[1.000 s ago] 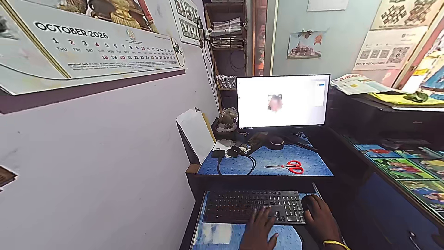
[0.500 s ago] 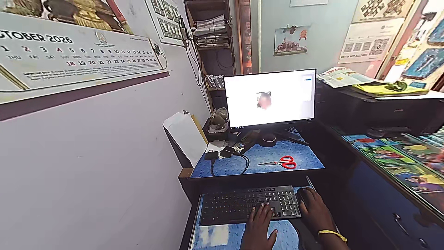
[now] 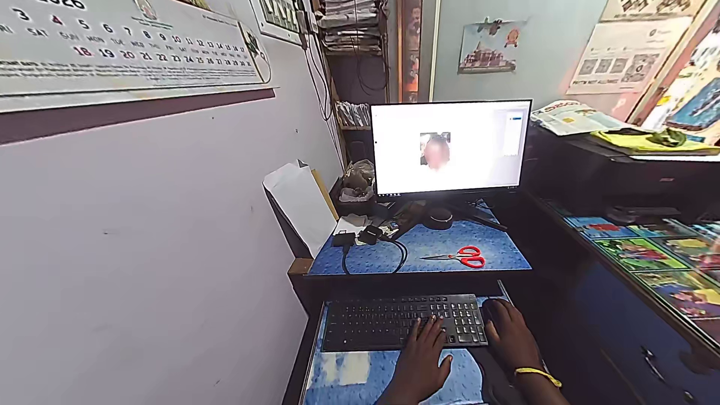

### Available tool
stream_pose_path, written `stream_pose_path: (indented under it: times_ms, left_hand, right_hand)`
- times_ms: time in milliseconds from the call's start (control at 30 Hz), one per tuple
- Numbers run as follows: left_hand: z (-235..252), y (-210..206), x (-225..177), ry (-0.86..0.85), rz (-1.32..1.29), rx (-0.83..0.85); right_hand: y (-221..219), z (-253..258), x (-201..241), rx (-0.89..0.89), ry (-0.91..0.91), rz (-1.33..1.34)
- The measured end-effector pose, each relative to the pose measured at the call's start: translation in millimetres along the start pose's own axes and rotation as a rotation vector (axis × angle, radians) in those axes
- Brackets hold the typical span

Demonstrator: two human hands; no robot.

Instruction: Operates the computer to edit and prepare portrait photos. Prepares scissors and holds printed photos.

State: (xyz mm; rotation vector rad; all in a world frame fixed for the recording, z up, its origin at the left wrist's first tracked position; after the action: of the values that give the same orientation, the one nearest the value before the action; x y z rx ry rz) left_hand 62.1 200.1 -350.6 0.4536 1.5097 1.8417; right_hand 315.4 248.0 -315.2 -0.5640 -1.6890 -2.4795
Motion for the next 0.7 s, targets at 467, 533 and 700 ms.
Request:
stream_pose_path:
  times_ms: [467,533,700]
  left_hand:
    - [-3.4,6.6,1.2,0.022,-0.033,-0.059]
    - [-3.6,7.0,1.5,0.022,-0.033,-0.053]
    - [-3.4,6.4,1.2,0.021,-0.023,-0.053]
  right_hand:
    - [-2.3,3.7,-2.7,0.015,-0.01,-0.04]
    - [-0.1,4.0,-1.6,0.029,-0.017,-0.041]
    - [0.3,3.7,-1.2,0.031,-0.036,-0.042]
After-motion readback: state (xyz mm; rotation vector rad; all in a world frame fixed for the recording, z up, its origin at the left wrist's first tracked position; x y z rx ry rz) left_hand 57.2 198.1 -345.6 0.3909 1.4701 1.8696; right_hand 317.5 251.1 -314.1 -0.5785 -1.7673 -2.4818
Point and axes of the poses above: each hand's wrist, its own z-axis towards the middle knuckle, its own y-axis out of the back of the hand, x = y × z, the point moved 2 cm from there along z, towards the middle knuckle, and after that the axes turned 14 degrees about -y, right-handed, at the moved point
